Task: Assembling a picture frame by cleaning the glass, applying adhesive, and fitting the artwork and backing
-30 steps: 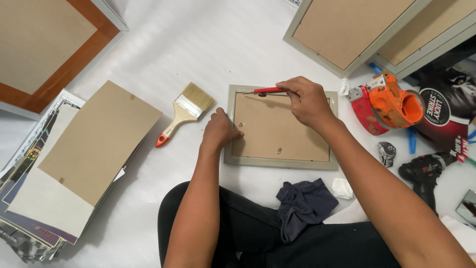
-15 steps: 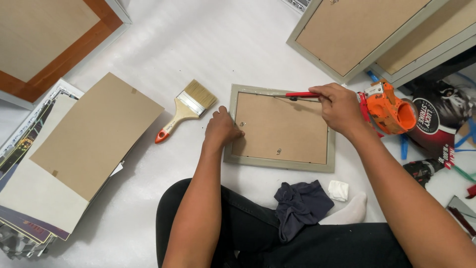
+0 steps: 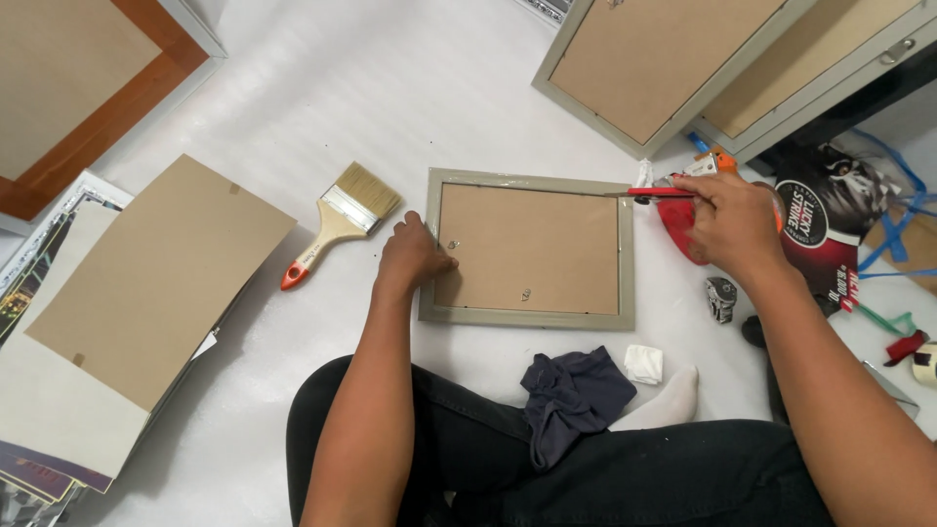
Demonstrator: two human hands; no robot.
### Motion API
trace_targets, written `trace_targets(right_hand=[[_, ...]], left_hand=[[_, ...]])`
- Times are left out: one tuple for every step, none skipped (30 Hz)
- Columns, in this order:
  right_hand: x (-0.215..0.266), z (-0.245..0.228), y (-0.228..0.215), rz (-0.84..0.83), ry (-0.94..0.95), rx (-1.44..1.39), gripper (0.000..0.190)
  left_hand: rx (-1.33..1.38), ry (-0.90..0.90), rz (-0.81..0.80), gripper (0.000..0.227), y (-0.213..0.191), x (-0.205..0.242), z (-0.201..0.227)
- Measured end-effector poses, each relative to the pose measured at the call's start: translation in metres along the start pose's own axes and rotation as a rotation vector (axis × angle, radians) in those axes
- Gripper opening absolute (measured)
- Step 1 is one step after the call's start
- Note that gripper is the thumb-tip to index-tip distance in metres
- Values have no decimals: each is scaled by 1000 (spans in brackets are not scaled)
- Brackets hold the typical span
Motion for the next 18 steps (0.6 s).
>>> trace_targets(right_hand=[[6,3,-8,29,48,5,33],[12,6,-15,59,97,10,37],[18,8,-23,60,94,11,37],[26,23,-29,51,348,-97,37],[39,37,-34,38,605,-207,39],[45,39,-37,39,605,-204,39],[57,46,-41,95,744,-280,30],[69,53,-44,152,883,-358,24],[77,67,-43,157,885,-358,24],[88,84,-39,238,967,-576,23],[100,99,-34,317,1044,-798,23],[107,116,-28,322,1046,-800,23],[115,132,-18,314,1086,-983,24],[123,146,-8,304,1121,-1167,30],[122,129,-8,309,1119,-1167,30],[125,112,-4,269,1199,-1199,36],[126,94,0,226,1276,-1231,44],[127,90,3,229,1273,-1230,44]], left_hand=[[-2,0,7,83,0,-1,0],[-4,1,14,84,0,-1,-1],[-2,1,16,84,0,-2,-2],[-5,6,20,83,0,-2,-3],[-9,12,21,83,2,-2,-2],[-7,14,20,83,0,-1,-1],[-7,0,4,83,-1,0,0],[-7,-13,-12,83,-3,1,1],[-10,-8,-12,83,-1,0,0],[-6,-3,7,79,0,-1,-1],[-3,2,24,74,1,-2,-2],[-7,5,24,74,0,-1,-2],[1,3,23,72,0,-1,-3],[9,0,23,70,0,-1,-3],[9,5,23,70,0,-1,-3],[-8,5,28,67,0,-1,-3],[-24,3,35,65,0,-1,-4],[-22,6,37,65,-1,-1,-3]])
Point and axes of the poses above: each hand's wrist, its own x-axis away from the middle knuckle, its own y-axis out of the palm, z = x × y, the point moved 5 cm from there along -x, towards the middle knuckle, and after that the axes turned 14 degrees about -x, right-handed, at the moved point
